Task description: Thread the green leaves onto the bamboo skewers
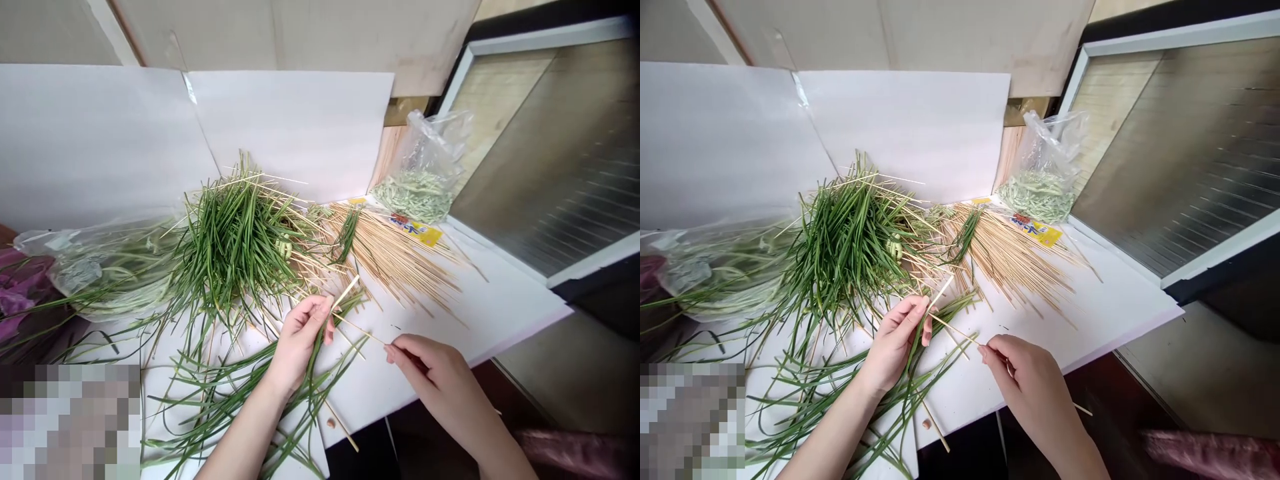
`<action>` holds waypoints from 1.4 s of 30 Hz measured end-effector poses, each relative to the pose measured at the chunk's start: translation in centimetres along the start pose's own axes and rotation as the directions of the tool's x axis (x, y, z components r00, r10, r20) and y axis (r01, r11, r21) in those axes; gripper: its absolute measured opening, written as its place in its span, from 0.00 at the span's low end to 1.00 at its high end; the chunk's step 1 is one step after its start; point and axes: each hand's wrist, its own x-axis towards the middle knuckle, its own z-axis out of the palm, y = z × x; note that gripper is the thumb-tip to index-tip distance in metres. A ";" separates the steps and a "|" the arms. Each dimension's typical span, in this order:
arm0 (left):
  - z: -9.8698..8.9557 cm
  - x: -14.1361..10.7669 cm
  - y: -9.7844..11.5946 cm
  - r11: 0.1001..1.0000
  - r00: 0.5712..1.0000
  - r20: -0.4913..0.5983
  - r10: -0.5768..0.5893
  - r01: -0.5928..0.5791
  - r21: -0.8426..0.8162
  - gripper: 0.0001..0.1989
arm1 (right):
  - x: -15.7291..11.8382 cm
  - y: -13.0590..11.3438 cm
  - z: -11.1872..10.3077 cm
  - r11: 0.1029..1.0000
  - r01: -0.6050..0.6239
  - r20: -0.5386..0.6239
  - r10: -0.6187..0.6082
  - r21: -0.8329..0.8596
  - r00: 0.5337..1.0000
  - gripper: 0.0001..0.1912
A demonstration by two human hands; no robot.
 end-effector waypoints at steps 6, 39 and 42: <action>0.0 0.0 0.2 0.998 1.000 -0.025 0.001 -0.003 -0.059 0.11 | -0.2 -0.5 -0.1 0.999 0.009 -0.016 -0.008 0.033 1.000 0.20; 0.0 0.1 0.3 0.997 0.998 -0.037 -0.041 0.038 -0.070 0.11 | 0.1 -1.3 1.1 0.996 0.086 -0.181 -0.078 0.036 0.980 0.17; 0.0 0.1 0.4 0.995 0.998 -0.052 -0.040 0.035 -0.092 0.10 | 0.2 -1.4 1.3 0.995 0.097 -0.192 -0.089 0.036 0.977 0.17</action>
